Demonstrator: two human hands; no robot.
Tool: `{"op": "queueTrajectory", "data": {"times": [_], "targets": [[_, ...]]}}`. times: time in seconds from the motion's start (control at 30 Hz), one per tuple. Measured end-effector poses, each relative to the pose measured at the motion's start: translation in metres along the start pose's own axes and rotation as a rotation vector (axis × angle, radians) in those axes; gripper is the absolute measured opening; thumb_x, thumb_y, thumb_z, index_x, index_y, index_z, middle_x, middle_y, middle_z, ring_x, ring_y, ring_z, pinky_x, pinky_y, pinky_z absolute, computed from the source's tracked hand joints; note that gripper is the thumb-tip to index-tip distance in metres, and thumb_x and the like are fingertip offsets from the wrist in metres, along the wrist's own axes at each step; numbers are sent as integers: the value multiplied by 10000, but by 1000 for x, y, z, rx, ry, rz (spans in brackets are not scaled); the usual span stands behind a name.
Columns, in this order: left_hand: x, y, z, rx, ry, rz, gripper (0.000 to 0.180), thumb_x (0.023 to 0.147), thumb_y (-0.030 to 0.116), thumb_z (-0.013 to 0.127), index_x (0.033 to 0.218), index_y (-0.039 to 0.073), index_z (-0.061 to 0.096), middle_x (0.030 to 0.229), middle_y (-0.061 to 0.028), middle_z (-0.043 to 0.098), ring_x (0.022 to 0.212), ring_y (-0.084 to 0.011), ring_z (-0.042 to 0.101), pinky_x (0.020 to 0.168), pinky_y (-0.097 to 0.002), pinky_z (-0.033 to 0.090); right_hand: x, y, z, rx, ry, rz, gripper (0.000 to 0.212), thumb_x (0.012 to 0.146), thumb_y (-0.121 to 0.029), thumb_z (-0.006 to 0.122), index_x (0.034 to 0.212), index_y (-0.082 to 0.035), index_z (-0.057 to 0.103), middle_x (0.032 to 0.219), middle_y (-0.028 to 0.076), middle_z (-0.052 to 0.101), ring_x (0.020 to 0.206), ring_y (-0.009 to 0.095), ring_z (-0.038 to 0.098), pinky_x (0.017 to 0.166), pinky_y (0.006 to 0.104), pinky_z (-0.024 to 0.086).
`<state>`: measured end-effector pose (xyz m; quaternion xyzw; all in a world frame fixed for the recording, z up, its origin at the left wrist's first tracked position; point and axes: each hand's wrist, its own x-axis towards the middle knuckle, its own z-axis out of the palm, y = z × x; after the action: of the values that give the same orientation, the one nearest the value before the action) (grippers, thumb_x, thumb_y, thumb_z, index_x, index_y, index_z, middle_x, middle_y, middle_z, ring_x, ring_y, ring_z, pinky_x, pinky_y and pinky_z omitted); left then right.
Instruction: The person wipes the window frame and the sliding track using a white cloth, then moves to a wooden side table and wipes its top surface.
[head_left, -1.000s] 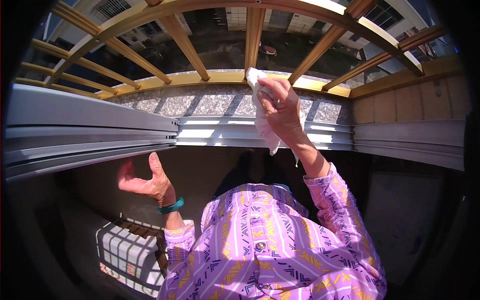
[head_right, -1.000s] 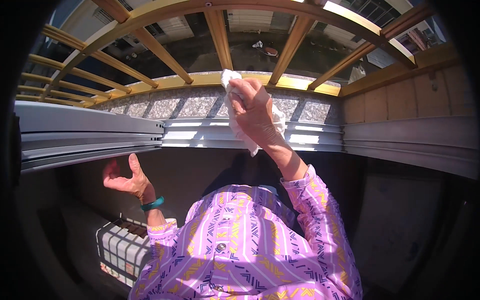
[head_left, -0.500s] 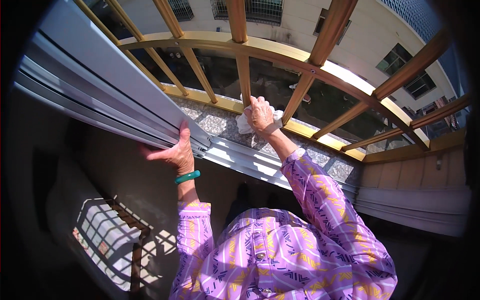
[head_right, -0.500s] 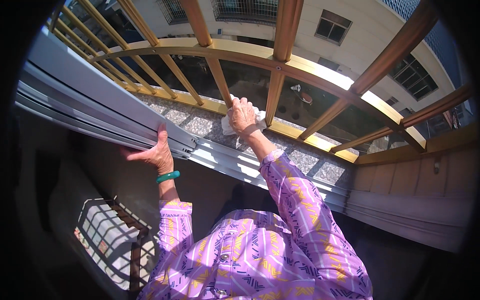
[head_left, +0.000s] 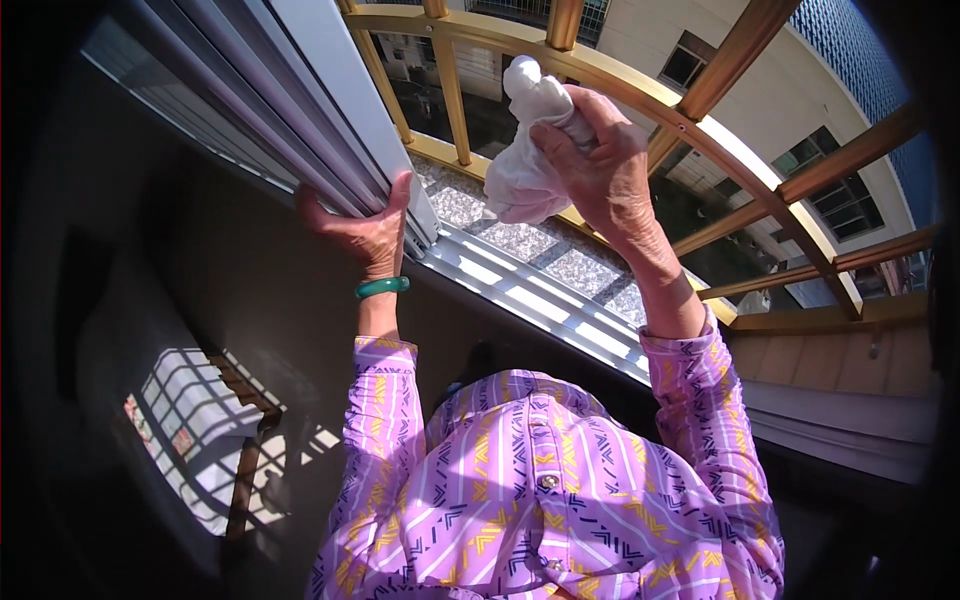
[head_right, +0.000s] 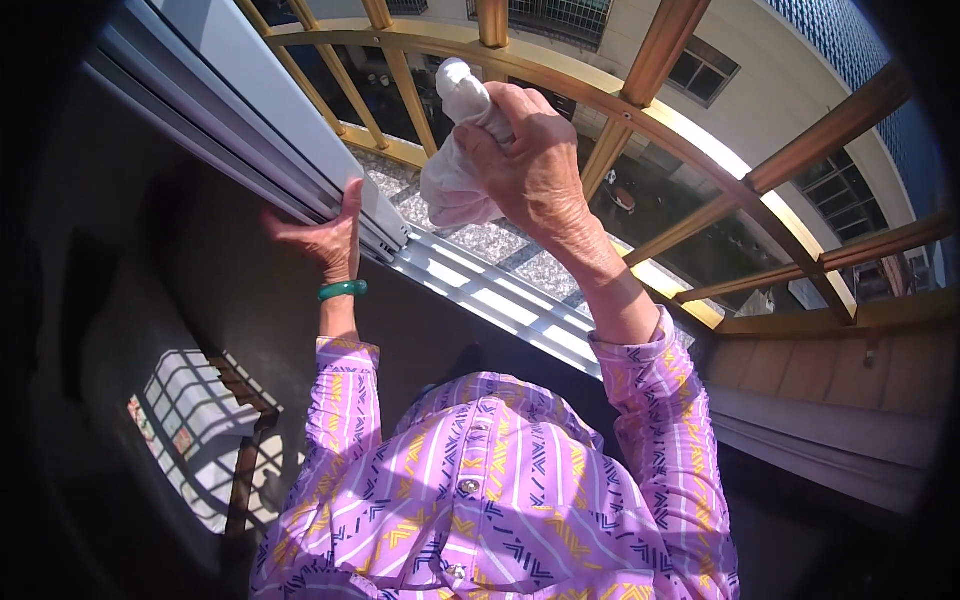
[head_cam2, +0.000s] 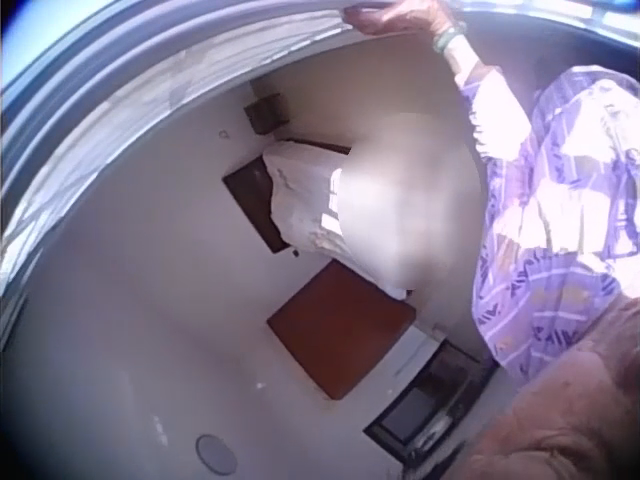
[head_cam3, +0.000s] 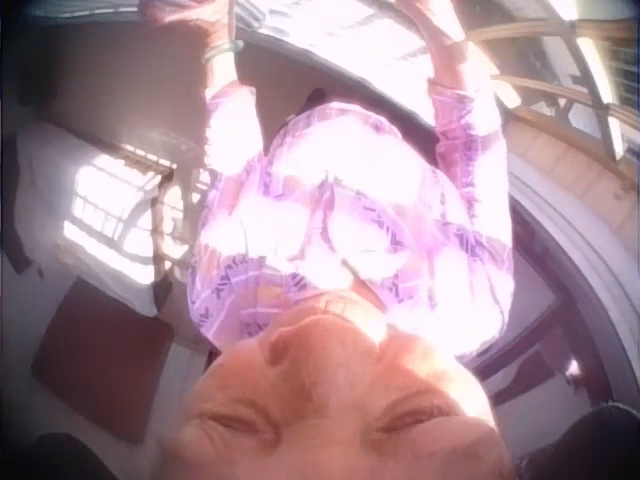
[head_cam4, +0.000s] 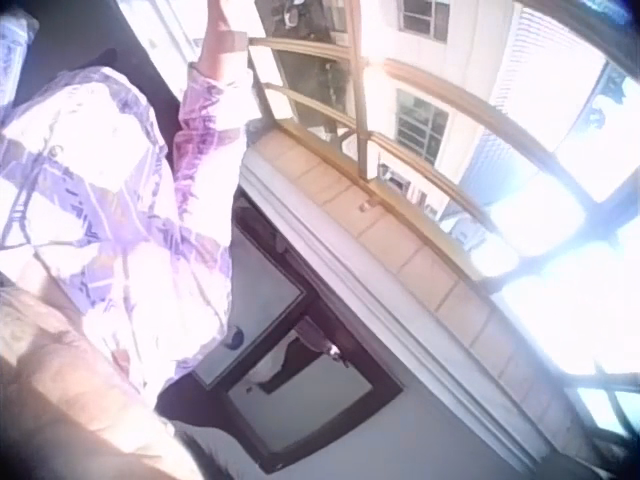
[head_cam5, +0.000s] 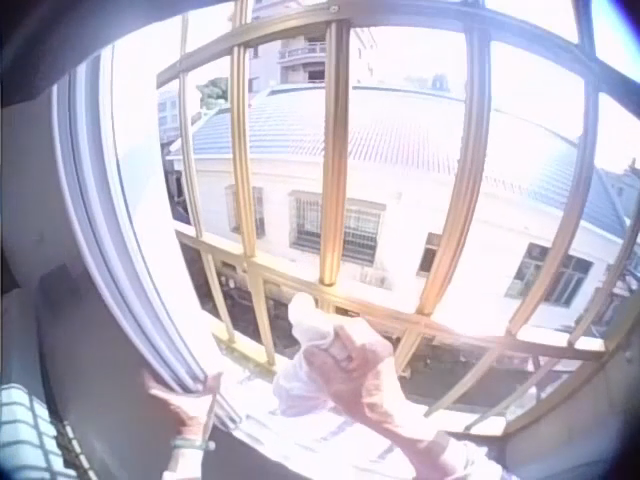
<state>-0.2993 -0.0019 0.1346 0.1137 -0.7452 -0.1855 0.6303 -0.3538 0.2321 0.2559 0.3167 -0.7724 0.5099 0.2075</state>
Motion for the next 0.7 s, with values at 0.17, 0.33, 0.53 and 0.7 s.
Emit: {"op": "queueTrajectory", "data": {"times": [0.17, 0.33, 0.53, 0.7], "targets": [[0, -9, 11, -127, -53, -149, 1101, 518, 398, 867, 1340, 46, 225, 1174, -160, 400, 1061, -305, 448, 874, -444, 429, -47, 55, 51, 139, -159, 284, 400, 709, -126, 714, 1066, 1, 588, 938, 187, 629, 803, 287, 651, 696, 351, 532], [-2, -9, 7, 43, -16, -130, 1105, 513, 384, 871, 1267, -36, 180, 1122, -204, 413, 960, -312, 496, 809, -421, 479, -74, 68, 98, -102, -497, 385, 407, 745, -248, 661, 1086, -39, 588, 973, 194, 604, 913, 349, 594, 815, 425, 463], [-3, -15, 11, -109, -2, -92, 1113, 534, 341, 879, 1292, -29, 153, 1179, -222, 379, 1033, -325, 467, 861, -432, 467, -104, 88, 158, -247, -739, 177, 301, 780, -238, 632, 1042, -89, 623, 966, 169, 574, 927, 357, 564, 764, 442, 481], [-3, -13, 16, -199, 3, -60, 1117, 547, 301, 877, 1304, -37, 129, 1214, -222, 333, 1086, -327, 434, 901, -437, 448, -111, 86, 182, -613, -839, 14, 217, 757, -233, 579, 924, -122, 664, 1037, 141, 551, 916, 294, 554, 677, 424, 466]]}}
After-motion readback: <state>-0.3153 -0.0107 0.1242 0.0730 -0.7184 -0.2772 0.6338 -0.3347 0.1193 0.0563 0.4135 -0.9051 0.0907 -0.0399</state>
